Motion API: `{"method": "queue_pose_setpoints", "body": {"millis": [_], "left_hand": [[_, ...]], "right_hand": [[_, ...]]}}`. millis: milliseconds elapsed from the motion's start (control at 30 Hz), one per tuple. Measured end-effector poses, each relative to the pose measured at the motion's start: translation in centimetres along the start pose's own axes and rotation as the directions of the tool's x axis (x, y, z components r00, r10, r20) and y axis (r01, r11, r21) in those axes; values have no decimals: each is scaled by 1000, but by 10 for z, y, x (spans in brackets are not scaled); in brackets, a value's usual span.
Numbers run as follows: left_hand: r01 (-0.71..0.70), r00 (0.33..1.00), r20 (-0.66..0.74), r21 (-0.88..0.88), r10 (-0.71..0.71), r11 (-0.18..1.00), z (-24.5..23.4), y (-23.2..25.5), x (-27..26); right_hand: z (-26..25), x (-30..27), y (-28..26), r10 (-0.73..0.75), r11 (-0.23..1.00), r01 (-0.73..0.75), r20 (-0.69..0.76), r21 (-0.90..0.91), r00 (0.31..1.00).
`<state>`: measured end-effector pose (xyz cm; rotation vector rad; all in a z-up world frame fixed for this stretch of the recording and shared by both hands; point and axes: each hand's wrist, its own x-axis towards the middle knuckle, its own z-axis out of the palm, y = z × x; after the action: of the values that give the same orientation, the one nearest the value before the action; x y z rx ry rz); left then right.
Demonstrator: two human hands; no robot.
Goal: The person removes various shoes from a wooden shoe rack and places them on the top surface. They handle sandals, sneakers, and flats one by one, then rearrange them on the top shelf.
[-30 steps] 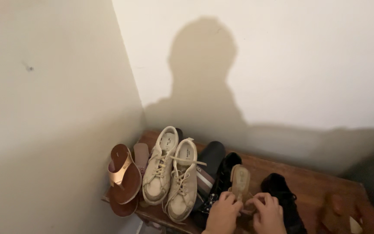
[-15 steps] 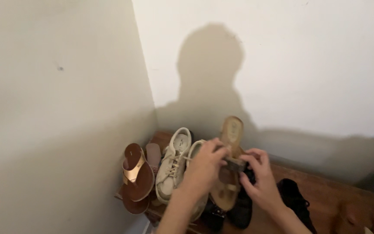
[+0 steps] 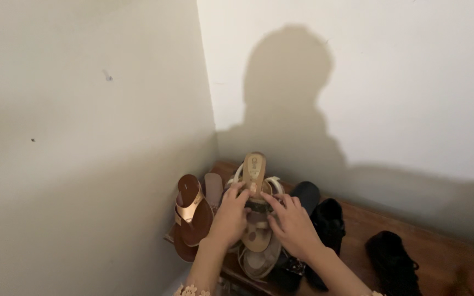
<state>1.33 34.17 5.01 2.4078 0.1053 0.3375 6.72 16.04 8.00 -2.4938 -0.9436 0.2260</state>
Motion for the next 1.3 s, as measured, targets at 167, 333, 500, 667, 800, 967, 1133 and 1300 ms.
{"method": "queue_pose_setpoints", "body": {"millis": [167,333,500,667,800,967,1133,1300], "left_hand": [[-21,998,-53,82,25,996,-3,13,-3],[54,997,-68,86,-48,995,2,43,-1],[-84,938,-331,75,105,994,25,47,-2],[-222,869,-456,-18,190,975,47,73,1],[-307,897,-353,-65,266,949,70,104,0],[-247,969,-30,-117,245,962,126,131,0],[-216,972,149,257,182,942,202,117,9],[-174,932,361,513,-27,841,245,105,23]], "right_hand": [[8,3,9,-80,997,79,-120,-17,990],[12,2,15,-67,997,71,-112,39,991],[7,-3,20,-67,994,75,-103,74,992],[6,-22,47,-89,988,112,-202,103,975],[15,-43,89,-66,996,82,-316,36,947],[22,-81,146,109,981,-156,-343,-112,933],[23,-124,194,406,815,-465,-232,-347,884],[18,-155,231,482,763,-479,-112,-434,869]]}}
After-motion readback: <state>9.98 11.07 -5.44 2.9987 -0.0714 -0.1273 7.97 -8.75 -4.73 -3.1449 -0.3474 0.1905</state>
